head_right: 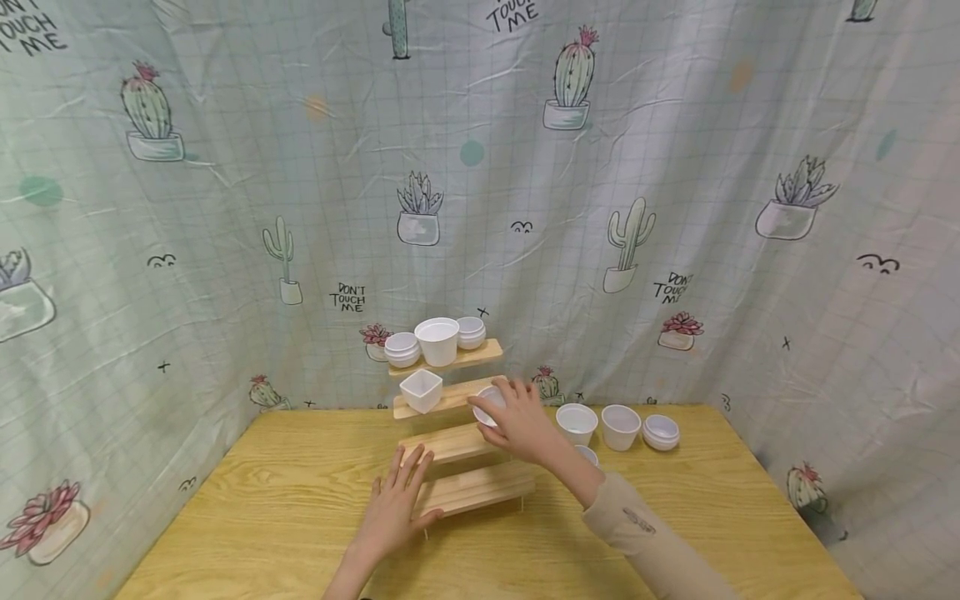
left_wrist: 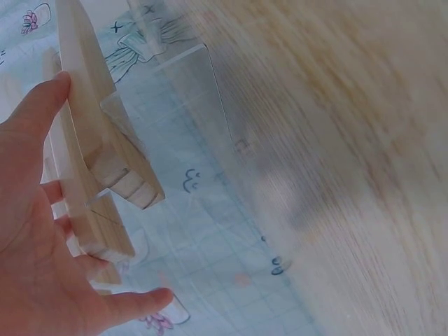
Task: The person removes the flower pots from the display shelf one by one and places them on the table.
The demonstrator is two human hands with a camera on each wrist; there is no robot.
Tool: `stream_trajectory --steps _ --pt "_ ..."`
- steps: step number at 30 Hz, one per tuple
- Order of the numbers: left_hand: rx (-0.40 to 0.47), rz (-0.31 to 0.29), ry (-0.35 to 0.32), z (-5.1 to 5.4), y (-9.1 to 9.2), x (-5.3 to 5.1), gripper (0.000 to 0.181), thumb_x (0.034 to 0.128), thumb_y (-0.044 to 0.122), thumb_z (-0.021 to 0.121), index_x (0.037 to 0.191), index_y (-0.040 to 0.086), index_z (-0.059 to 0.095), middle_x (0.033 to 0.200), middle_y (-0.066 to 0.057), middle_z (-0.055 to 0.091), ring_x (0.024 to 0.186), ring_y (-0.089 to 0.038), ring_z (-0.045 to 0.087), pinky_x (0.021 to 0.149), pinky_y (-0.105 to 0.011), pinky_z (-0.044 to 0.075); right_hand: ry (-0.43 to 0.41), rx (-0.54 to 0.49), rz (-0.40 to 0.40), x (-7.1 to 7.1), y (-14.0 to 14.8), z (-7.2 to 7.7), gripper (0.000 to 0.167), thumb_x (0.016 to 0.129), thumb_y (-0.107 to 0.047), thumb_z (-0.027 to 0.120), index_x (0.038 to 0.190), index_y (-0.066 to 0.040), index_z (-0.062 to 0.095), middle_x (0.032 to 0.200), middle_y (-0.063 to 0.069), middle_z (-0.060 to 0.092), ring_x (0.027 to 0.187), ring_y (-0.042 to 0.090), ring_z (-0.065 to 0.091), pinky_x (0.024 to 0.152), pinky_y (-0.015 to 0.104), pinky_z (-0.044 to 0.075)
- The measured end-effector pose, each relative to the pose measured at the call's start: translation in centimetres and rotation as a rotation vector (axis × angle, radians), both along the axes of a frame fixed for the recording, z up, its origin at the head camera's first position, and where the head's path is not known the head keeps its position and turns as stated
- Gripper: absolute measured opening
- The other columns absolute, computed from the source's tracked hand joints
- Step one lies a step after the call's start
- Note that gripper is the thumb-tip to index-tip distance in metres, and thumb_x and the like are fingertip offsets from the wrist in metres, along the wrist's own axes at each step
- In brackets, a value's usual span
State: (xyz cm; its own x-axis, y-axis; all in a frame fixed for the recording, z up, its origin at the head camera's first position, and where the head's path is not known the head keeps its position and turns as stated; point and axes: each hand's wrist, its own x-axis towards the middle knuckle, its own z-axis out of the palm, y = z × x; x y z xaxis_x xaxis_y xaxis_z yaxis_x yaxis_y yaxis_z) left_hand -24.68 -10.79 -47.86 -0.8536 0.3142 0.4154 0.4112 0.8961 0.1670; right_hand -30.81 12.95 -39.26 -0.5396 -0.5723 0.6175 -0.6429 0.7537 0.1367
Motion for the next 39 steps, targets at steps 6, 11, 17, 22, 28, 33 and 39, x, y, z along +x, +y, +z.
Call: stream_trajectory --steps 6,11,17,22,28,33,39 --pt "0.001 0.006 -0.009 -0.1 0.0 -0.2 0.081 0.0739 0.05 0.063 0.139 0.012 0.031 0.146 -0.008 0.027 0.135 -0.037 0.017 0.089 -0.07 0.031 -0.008 0.007 -0.012 0.8 0.8 -0.5 0.039 0.082 -0.035 0.06 0.12 -0.026 0.053 0.121 0.016 0.05 0.104 0.034 0.045 0.079 0.051 0.038" --pt "-0.007 0.011 -0.008 -0.1 0.1 -0.2 0.081 0.0742 0.05 0.062 0.139 0.012 0.031 0.146 -0.008 0.026 0.135 -0.036 0.017 0.089 -0.07 0.031 0.001 0.022 -0.024 1.5 1.4 -0.9 0.042 0.082 -0.037 0.06 0.122 -0.029 0.052 0.119 0.013 0.051 0.102 0.032 0.045 0.077 0.049 0.039" --pt "-0.007 0.013 -0.018 -0.1 0.1 -0.1 0.082 0.0745 0.05 0.061 0.14 0.012 0.03 0.147 -0.008 0.025 0.135 -0.036 0.016 0.089 -0.07 0.031 -0.015 0.011 -0.028 2.3 2.1 -1.7 0.041 0.08 -0.035 0.063 0.12 -0.029 0.055 0.119 0.011 0.05 0.102 0.031 0.045 0.078 0.05 0.037" --pt "0.0 0.014 -0.019 -0.2 0.1 -0.1 0.082 0.0747 0.051 0.061 0.14 0.013 0.029 0.147 -0.008 0.025 0.136 -0.036 0.016 0.09 -0.07 0.031 0.017 0.008 -0.031 2.8 2.8 -2.3 0.041 0.077 -0.036 0.066 0.117 -0.029 0.056 0.116 0.01 0.052 0.099 0.03 0.047 0.075 0.05 0.037" --pt "-0.012 0.018 -0.019 -0.2 0.1 -0.2 0.082 0.075 0.051 0.06 0.14 0.013 0.028 0.147 -0.008 0.025 0.136 -0.036 0.015 0.09 -0.069 0.031 -0.002 0.012 -0.031 3.3 4.0 -3.2 0.046 0.075 -0.037 0.067 0.118 -0.028 0.055 0.117 0.009 0.051 0.097 0.029 0.045 0.075 0.05 0.035" --pt "-0.011 0.014 -0.02 -0.2 0.1 -0.2 0.082 0.0749 0.051 0.061 0.14 0.013 0.029 0.146 -0.008 0.025 0.136 -0.036 0.016 0.089 -0.069 0.032 -0.022 -0.006 -0.027 3.7 5.0 -3.8 0.048 0.073 -0.036 0.069 0.119 -0.028 0.055 0.115 0.006 0.05 0.097 0.027 0.044 0.074 0.047 0.033" --pt "-0.007 0.016 -0.032 0.0 0.1 -0.1 0.082 0.0751 0.051 0.061 0.14 0.013 0.028 0.147 -0.008 0.025 0.136 -0.036 0.015 0.09 -0.069 0.031 -0.01 -0.016 -0.028 4.0 6.0 -4.4 0.05 0.071 -0.036 0.071 0.118 -0.027 0.056 0.114 0.006 0.051 0.094 0.023 0.043 0.075 0.044 0.032"
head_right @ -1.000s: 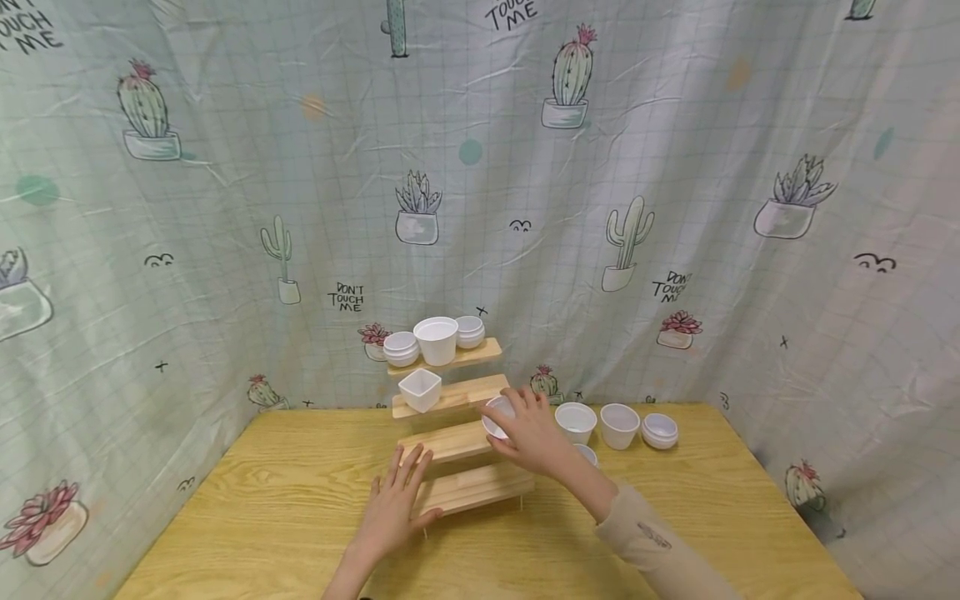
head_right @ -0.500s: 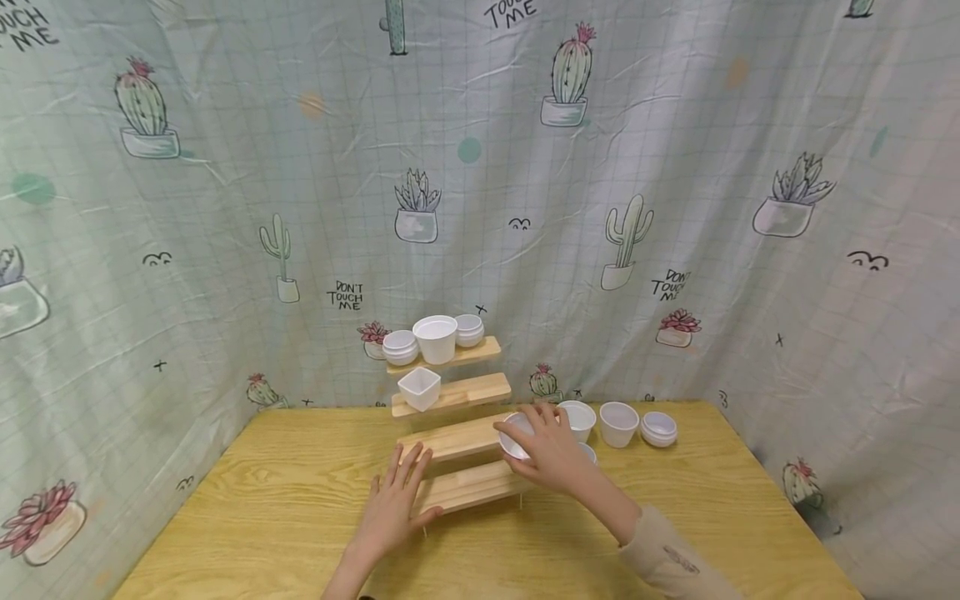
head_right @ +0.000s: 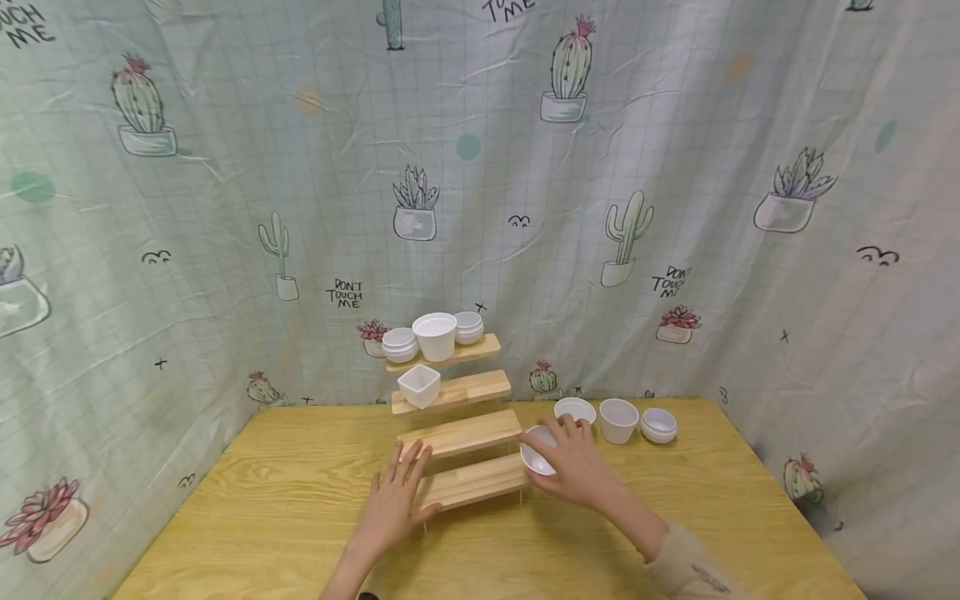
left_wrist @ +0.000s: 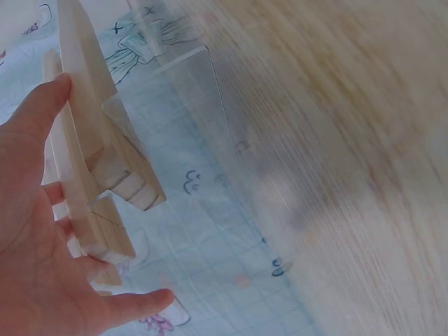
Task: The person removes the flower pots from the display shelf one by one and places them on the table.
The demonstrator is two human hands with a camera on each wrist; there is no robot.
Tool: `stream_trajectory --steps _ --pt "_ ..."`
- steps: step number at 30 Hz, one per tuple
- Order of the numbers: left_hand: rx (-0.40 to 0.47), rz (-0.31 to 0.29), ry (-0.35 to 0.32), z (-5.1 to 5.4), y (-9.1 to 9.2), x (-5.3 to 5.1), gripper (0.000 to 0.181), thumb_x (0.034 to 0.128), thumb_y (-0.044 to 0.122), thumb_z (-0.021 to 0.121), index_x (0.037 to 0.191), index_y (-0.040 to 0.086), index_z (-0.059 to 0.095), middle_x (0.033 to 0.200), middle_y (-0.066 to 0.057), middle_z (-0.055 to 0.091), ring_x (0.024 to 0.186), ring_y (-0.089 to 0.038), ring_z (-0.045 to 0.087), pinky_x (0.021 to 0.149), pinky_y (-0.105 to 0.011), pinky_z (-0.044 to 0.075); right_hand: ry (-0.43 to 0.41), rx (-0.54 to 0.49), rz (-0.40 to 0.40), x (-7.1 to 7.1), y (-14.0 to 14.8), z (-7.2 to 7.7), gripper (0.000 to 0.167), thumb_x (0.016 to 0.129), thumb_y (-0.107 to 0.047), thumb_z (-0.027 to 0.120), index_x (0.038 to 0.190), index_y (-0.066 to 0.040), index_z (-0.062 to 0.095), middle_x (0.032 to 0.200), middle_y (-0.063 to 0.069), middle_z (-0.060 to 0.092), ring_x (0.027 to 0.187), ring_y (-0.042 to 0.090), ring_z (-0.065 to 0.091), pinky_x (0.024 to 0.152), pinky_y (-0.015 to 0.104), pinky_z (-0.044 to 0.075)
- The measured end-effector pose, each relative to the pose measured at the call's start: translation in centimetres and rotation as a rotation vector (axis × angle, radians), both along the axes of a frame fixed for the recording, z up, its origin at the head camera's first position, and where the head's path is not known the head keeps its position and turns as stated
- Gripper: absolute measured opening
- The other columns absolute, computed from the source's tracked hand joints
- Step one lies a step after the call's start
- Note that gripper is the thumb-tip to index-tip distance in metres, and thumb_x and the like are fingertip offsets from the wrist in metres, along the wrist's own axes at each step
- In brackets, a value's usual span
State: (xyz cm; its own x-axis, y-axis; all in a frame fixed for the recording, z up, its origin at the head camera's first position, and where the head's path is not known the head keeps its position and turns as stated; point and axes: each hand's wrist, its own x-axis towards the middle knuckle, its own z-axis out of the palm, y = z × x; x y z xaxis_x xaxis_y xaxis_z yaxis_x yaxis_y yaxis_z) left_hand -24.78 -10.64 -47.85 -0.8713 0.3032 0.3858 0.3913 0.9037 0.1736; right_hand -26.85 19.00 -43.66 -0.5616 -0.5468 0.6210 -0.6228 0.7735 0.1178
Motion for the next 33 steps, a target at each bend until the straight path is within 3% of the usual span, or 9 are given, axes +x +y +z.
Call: stream_trajectory --steps 6,12,16,24,33 --pt "0.005 0.0 -0.008 0.1 0.0 0.0 0.082 0.0751 0.05 0.062 0.14 0.013 0.028 0.147 -0.008 0.025 0.136 -0.036 0.015 0.09 -0.069 0.031 0.012 -0.018 0.003 0.3 1.2 -0.5 0.05 0.069 -0.036 0.072 0.116 -0.027 0.057 0.112 0.006 0.052 0.091 0.022 0.042 0.073 0.046 0.033" --pt "0.003 -0.003 -0.003 0.0 0.0 0.0 0.082 0.075 0.05 0.062 0.14 0.013 0.029 0.147 -0.008 0.025 0.136 -0.036 0.015 0.09 -0.069 0.031 -0.012 -0.029 -0.024 0.7 2.8 -1.0 0.045 0.075 -0.044 0.066 0.117 -0.03 0.056 0.109 0.005 0.053 0.095 0.028 0.047 0.074 0.05 0.034" --pt "0.001 -0.001 0.006 -0.1 0.0 0.1 0.082 0.0749 0.05 0.062 0.14 0.012 0.029 0.146 -0.008 0.026 0.136 -0.036 0.015 0.09 -0.069 0.031 -0.027 -0.05 -0.059 0.9 3.7 -1.5 0.049 0.07 -0.038 0.072 0.116 -0.031 0.056 0.109 0.005 0.055 0.098 0.032 0.047 0.076 0.051 0.033" --pt "0.008 -0.003 0.01 -0.1 0.0 0.0 0.082 0.0747 0.049 0.063 0.14 0.012 0.029 0.146 -0.009 0.026 0.136 -0.036 0.015 0.089 -0.07 0.031 0.021 -0.07 -0.087 0.9 5.7 -2.2 0.053 0.062 -0.031 0.077 0.112 -0.026 0.06 0.109 0.007 0.055 0.093 0.029 0.047 0.07 0.047 0.034" --pt "0.013 -0.009 0.003 0.0 0.0 0.1 0.081 0.075 0.048 0.063 0.14 0.012 0.029 0.146 -0.009 0.026 0.136 -0.036 0.015 0.089 -0.07 0.03 -0.021 -0.091 -0.146 0.8 7.8 -2.6 0.05 0.062 -0.029 0.076 0.109 -0.026 0.061 0.107 0.008 0.055 0.094 0.028 0.044 0.07 0.043 0.03"
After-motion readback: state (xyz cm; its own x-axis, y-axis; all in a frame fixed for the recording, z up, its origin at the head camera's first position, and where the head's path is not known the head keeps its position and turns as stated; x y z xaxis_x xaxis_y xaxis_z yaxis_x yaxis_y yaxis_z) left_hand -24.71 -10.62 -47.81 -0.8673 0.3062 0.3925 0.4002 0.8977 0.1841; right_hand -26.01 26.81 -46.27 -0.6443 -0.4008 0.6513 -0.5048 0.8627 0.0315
